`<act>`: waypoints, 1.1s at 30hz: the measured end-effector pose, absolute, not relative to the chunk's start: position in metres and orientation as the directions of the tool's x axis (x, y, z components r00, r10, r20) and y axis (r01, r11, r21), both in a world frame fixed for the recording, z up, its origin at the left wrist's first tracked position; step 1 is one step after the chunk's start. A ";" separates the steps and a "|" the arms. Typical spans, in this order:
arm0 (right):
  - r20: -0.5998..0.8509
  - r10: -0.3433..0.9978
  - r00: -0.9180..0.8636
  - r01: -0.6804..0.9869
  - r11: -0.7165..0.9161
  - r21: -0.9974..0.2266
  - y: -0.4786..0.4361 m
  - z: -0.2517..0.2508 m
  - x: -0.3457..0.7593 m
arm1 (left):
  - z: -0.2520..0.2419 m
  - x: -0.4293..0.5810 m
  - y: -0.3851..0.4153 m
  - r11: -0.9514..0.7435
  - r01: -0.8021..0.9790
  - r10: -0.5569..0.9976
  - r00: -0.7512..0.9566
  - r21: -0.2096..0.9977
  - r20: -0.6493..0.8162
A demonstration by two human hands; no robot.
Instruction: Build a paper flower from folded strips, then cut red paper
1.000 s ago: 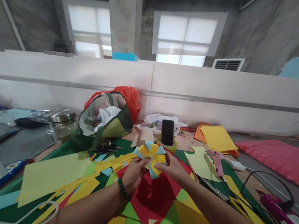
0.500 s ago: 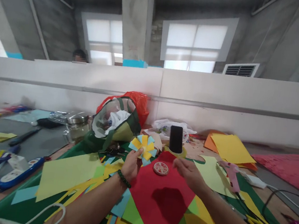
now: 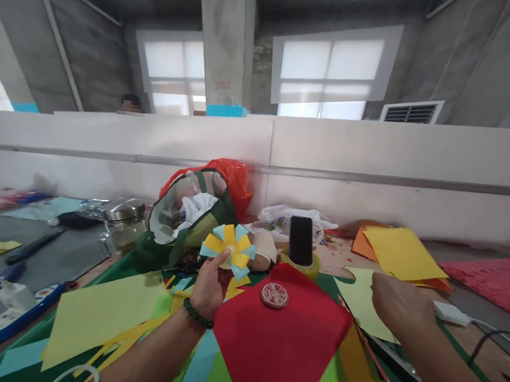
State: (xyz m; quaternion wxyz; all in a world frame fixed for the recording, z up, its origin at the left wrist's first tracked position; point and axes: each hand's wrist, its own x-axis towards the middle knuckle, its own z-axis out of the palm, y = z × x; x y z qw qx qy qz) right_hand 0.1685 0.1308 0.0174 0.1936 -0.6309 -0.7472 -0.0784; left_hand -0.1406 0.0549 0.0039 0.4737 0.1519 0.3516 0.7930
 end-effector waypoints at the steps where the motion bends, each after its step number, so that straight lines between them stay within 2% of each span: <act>1: 0.420 0.899 -0.122 0.972 0.193 -0.130 0.128 0.022 0.167 | 0.004 -0.137 0.053 -0.285 -0.642 0.866 -0.491 0.711 -0.096; 2: 0.461 0.879 -0.123 0.965 0.214 -0.151 0.124 0.027 0.163 | 0.003 -0.132 0.051 -0.257 -0.643 0.879 -0.466 0.722 -0.101; 4: 0.626 0.766 -0.146 0.868 0.402 -0.290 0.112 0.031 0.148 | -0.003 -0.118 0.045 -0.188 -0.641 0.914 -0.391 0.744 -0.106; 6: 0.638 0.722 -0.267 0.590 0.646 -0.484 0.099 0.028 0.129 | -0.011 -0.101 0.038 -0.134 -0.627 0.944 -0.317 0.767 -0.095; 7: 0.576 0.749 -0.328 0.423 0.661 -0.619 0.095 0.024 0.120 | -0.015 -0.094 0.035 -0.102 -0.621 0.955 -0.279 0.777 -0.097; 9: 0.416 0.788 -0.455 0.156 0.530 -0.833 0.089 0.014 0.105 | -0.021 -0.083 0.028 -0.027 -0.615 0.973 -0.195 0.788 -0.119; 11: 0.293 0.782 -0.550 0.069 0.392 -0.917 0.088 0.005 0.094 | -0.023 -0.080 0.026 0.046 -0.618 0.982 -0.118 0.785 -0.151; 14: 0.196 0.762 -0.617 0.057 0.292 -0.955 0.090 0.000 0.089 | -0.018 -0.090 0.031 0.047 -0.626 0.976 -0.137 0.779 -0.169; 16: 0.211 0.801 -0.560 0.023 0.269 -0.963 0.095 0.001 0.090 | -0.013 -0.102 0.038 -0.010 -0.635 0.957 -0.229 0.773 -0.176; 19: 0.293 0.906 -0.306 -0.076 0.284 -0.956 0.112 0.003 0.100 | -0.006 -0.120 0.047 -0.078 -0.649 0.925 -0.329 0.756 -0.187; 22: 0.343 0.938 -0.040 -0.147 0.334 -0.931 0.133 0.000 0.113 | -0.006 -0.125 0.050 -0.145 -0.644 0.899 -0.402 0.751 -0.171; 26: 0.388 0.914 0.121 -0.119 0.401 -0.908 0.137 -0.007 0.116 | -0.013 -0.109 0.044 -0.143 -0.626 0.915 -0.378 0.766 -0.138; 28: 0.399 0.915 0.056 -0.086 0.403 -0.911 0.125 -0.009 0.108 | -0.018 -0.099 0.039 -0.108 -0.624 0.941 -0.316 0.774 -0.124; 29: 0.385 0.922 -0.037 -0.085 0.381 -0.921 0.117 -0.010 0.103 | -0.020 -0.094 0.037 -0.087 -0.622 0.950 -0.287 0.778 -0.123; 31: 0.288 0.895 -0.342 -0.134 0.257 -0.957 0.101 -0.011 0.093 | -0.023 -0.087 0.032 -0.057 -0.602 0.962 -0.246 0.797 -0.118; 33: 0.202 0.783 -0.588 -0.188 0.111 -0.976 0.087 -0.011 0.082 | -0.024 -0.083 0.029 -0.063 -0.544 0.969 -0.235 0.836 -0.079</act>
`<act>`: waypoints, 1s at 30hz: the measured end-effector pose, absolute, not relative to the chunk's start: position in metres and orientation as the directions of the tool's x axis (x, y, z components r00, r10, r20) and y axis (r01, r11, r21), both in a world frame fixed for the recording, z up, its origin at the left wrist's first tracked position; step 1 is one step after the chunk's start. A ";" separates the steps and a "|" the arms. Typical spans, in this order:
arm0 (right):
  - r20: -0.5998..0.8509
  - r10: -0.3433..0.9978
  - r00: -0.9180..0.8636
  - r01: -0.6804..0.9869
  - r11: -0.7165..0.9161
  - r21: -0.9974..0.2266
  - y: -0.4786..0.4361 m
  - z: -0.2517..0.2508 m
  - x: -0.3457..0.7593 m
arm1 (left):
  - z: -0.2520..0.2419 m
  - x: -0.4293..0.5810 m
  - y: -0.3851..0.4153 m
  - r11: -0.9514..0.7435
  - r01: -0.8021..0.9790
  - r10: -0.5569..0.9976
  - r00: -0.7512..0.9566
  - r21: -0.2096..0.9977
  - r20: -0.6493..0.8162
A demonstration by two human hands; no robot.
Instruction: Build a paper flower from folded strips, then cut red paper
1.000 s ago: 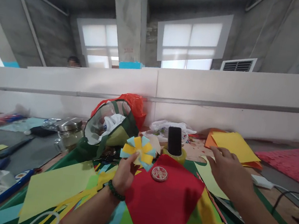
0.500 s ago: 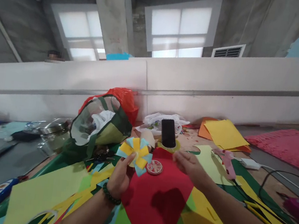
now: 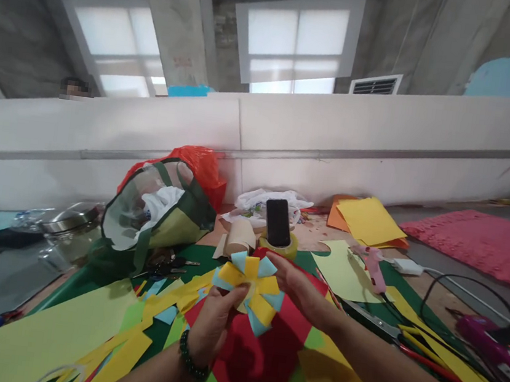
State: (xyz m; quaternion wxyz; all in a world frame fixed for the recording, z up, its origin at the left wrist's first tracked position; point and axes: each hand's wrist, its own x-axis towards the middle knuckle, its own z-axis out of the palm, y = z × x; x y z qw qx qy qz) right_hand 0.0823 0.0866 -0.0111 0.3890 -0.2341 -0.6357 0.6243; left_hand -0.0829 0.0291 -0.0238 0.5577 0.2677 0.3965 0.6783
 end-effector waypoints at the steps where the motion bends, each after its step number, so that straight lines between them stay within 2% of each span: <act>1: 0.183 0.738 -0.650 -0.207 0.060 -0.976 0.081 -0.012 0.078 | -0.024 -0.082 0.028 -0.081 -0.504 0.969 -0.240 0.860 -0.049; 3: 0.145 0.746 -0.650 -0.196 0.020 -0.980 0.074 -0.015 0.069 | -0.024 -0.079 0.027 -0.117 -0.424 0.967 -0.256 0.898 0.005; 8: 0.058 0.911 -0.408 -0.054 0.040 -0.998 0.078 -0.025 0.062 | -0.026 -0.079 0.024 -0.067 -0.400 0.986 -0.167 0.914 -0.001; 12: 0.024 0.915 -0.403 0.133 0.085 -0.987 0.090 -0.018 0.075 | -0.018 -0.091 0.023 -0.050 -0.409 0.994 -0.108 0.911 0.006; 16: -0.011 0.887 -0.462 0.228 0.106 -0.968 0.090 -0.009 0.084 | -0.011 -0.103 0.031 0.088 -0.295 0.995 -0.016 0.951 -0.097; 21: 0.036 0.867 -0.496 0.199 0.155 -0.968 0.085 -0.015 0.083 | -0.020 -0.103 0.037 0.109 -0.150 0.993 0.069 0.983 -0.099; 26: -0.068 0.862 -0.502 0.118 -0.010 -0.993 0.089 -0.023 0.080 | -0.026 -0.095 0.033 0.098 -0.263 0.992 -0.057 0.960 -0.116; 30: -0.049 0.874 -0.483 0.097 -0.002 -0.995 0.092 -0.027 0.077 | -0.026 -0.094 0.032 0.095 -0.298 0.983 -0.122 0.950 -0.137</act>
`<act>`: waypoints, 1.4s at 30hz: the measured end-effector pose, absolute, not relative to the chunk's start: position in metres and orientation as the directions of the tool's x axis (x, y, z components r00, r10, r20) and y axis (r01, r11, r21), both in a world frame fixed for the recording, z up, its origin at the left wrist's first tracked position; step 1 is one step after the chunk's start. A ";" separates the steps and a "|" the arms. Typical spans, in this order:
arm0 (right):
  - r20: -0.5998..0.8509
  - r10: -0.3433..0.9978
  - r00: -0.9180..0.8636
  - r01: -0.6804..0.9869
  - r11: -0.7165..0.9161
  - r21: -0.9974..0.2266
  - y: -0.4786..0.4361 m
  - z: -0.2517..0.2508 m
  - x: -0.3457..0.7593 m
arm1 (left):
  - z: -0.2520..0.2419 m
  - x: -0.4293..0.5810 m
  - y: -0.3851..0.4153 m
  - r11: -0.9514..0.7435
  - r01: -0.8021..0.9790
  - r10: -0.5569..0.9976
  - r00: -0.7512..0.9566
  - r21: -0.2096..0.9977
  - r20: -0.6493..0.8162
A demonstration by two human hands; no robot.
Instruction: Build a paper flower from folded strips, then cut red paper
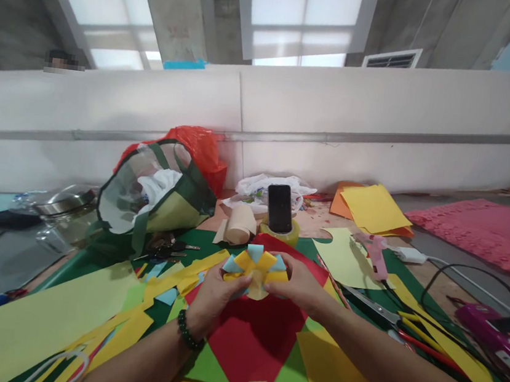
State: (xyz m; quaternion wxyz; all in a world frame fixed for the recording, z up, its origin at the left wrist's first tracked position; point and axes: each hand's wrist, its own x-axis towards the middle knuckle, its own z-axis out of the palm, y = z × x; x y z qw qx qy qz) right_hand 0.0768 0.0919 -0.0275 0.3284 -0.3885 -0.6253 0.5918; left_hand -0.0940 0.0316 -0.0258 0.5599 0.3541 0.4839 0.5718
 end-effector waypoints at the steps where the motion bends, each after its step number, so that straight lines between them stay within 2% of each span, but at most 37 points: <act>1: -0.043 0.878 -0.477 0.099 0.005 -0.995 0.092 -0.028 0.076 | -0.025 -0.095 0.032 0.092 -0.293 0.985 -0.116 0.952 -0.131; 5: -0.028 0.867 -0.498 0.101 0.026 -0.995 0.092 -0.026 0.077 | -0.020 -0.104 0.033 0.110 -0.262 0.990 -0.057 0.959 -0.129; 12: -0.014 0.816 -0.578 0.082 0.041 -0.996 0.086 -0.027 0.074 | -0.019 -0.106 0.036 0.086 -0.023 0.996 -0.022 0.996 -0.086; 15: -0.009 0.806 -0.592 0.093 0.057 -0.994 0.086 -0.027 0.077 | -0.020 -0.103 0.035 0.089 -0.042 0.994 -0.059 0.995 -0.091; 19: -0.047 0.640 -0.767 0.180 0.145 -0.973 0.087 -0.018 0.084 | -0.015 -0.107 0.037 0.100 -0.089 0.981 -0.155 0.991 -0.113; 20: -0.047 0.636 -0.770 0.185 0.152 -0.971 0.088 -0.015 0.086 | -0.013 -0.110 0.038 0.094 -0.109 0.979 -0.172 0.990 -0.111; 23: 0.016 0.772 -0.635 0.130 0.128 -0.983 0.094 -0.008 0.092 | -0.008 -0.117 0.042 0.070 -0.210 0.971 -0.210 0.975 -0.115; 27: 0.181 0.935 -0.306 -0.041 0.177 -0.983 0.111 -0.001 0.104 | -0.003 -0.120 0.043 0.080 -0.305 0.963 -0.222 0.949 -0.152; 29: 0.255 0.963 -0.088 -0.122 0.244 -0.962 0.117 0.002 0.110 | -0.004 -0.118 0.042 0.082 -0.300 0.967 -0.207 0.950 -0.149; 31: 0.280 0.959 0.034 -0.154 0.282 -0.947 0.115 0.003 0.110 | -0.006 -0.115 0.040 0.085 -0.269 0.974 -0.183 0.959 -0.137; 33: 0.229 0.972 -0.047 -0.147 0.220 -0.964 0.105 0.002 0.104 | -0.009 -0.110 0.037 0.092 -0.235 0.982 -0.142 0.968 -0.127; 35: 0.108 0.956 -0.274 -0.081 0.088 -0.993 0.092 -0.003 0.093 | -0.013 -0.104 0.034 0.099 -0.214 0.988 -0.094 0.972 -0.121; 37: 0.012 0.891 -0.454 0.028 0.028 -0.999 0.080 -0.009 0.081 | -0.016 -0.099 0.032 0.102 -0.206 0.991 -0.065 0.973 -0.118; 39: 0.002 0.843 -0.538 0.080 0.053 -0.995 0.075 -0.016 0.073 | -0.017 -0.097 0.031 0.096 -0.200 0.992 -0.065 0.975 -0.111; 42: 0.015 0.823 -0.567 0.077 0.071 -0.994 0.077 -0.024 0.070 | -0.018 -0.097 0.031 0.078 -0.194 0.989 -0.106 0.978 -0.100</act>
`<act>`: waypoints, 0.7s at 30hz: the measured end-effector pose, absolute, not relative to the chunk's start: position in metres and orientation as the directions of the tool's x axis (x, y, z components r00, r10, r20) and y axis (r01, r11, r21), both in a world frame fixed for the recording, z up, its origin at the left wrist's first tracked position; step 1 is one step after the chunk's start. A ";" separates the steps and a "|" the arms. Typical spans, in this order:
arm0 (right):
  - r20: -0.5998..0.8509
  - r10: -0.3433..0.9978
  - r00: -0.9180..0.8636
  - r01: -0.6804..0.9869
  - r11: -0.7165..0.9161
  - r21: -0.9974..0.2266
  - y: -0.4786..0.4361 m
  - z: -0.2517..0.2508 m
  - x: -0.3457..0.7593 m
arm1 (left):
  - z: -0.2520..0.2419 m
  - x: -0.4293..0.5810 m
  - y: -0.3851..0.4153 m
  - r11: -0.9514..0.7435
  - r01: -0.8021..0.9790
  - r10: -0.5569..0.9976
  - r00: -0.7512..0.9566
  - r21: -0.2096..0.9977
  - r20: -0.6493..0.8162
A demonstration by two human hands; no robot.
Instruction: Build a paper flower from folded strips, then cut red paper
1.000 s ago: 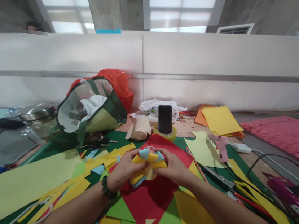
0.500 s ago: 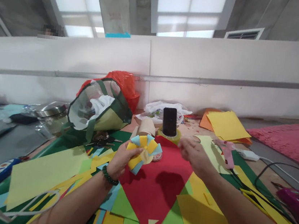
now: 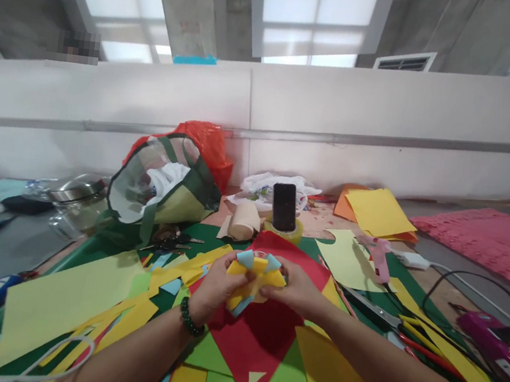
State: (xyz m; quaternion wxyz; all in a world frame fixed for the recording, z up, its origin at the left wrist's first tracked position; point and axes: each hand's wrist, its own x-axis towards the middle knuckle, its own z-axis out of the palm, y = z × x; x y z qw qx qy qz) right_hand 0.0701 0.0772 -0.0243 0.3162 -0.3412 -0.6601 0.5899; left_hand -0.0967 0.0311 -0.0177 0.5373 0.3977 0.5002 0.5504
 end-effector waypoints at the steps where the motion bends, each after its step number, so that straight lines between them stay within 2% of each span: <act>1: 0.012 0.829 -0.559 0.078 0.067 -0.995 0.079 -0.026 0.071 | -0.017 -0.098 0.031 0.072 -0.202 0.988 -0.119 0.977 -0.098; 4: 0.018 0.872 -0.490 0.087 0.070 -0.994 0.085 -0.027 0.074 | -0.014 -0.102 0.032 0.053 -0.320 0.988 -0.119 0.946 -0.096; 8: 0.020 0.945 -0.326 -0.044 0.006 -0.999 0.087 -0.022 0.076 | -0.010 -0.105 0.029 0.015 -0.524 0.998 -0.042 0.851 -0.044; 10: 0.018 0.956 -0.292 -0.078 -0.005 -0.997 0.086 -0.020 0.076 | -0.011 -0.104 0.028 0.041 -0.540 0.999 0.047 0.841 -0.019; 13: 0.031 0.954 -0.297 -0.091 0.004 -0.996 0.084 -0.020 0.074 | -0.015 -0.098 0.027 0.121 -0.466 0.987 0.152 0.877 -0.056; 15: 0.044 0.949 -0.313 -0.086 0.018 -0.996 0.082 -0.021 0.072 | -0.018 -0.094 0.027 0.144 -0.431 0.987 0.131 0.891 -0.097; 18: 0.047 0.942 -0.333 -0.070 0.025 -0.997 0.079 -0.022 0.069 | -0.023 -0.089 0.027 0.108 -0.446 0.993 0.012 0.889 -0.114; 21: 0.019 0.901 -0.433 -0.081 -0.018 -0.997 0.076 -0.021 0.067 | -0.026 -0.089 0.029 0.066 -0.460 0.986 -0.104 0.885 -0.128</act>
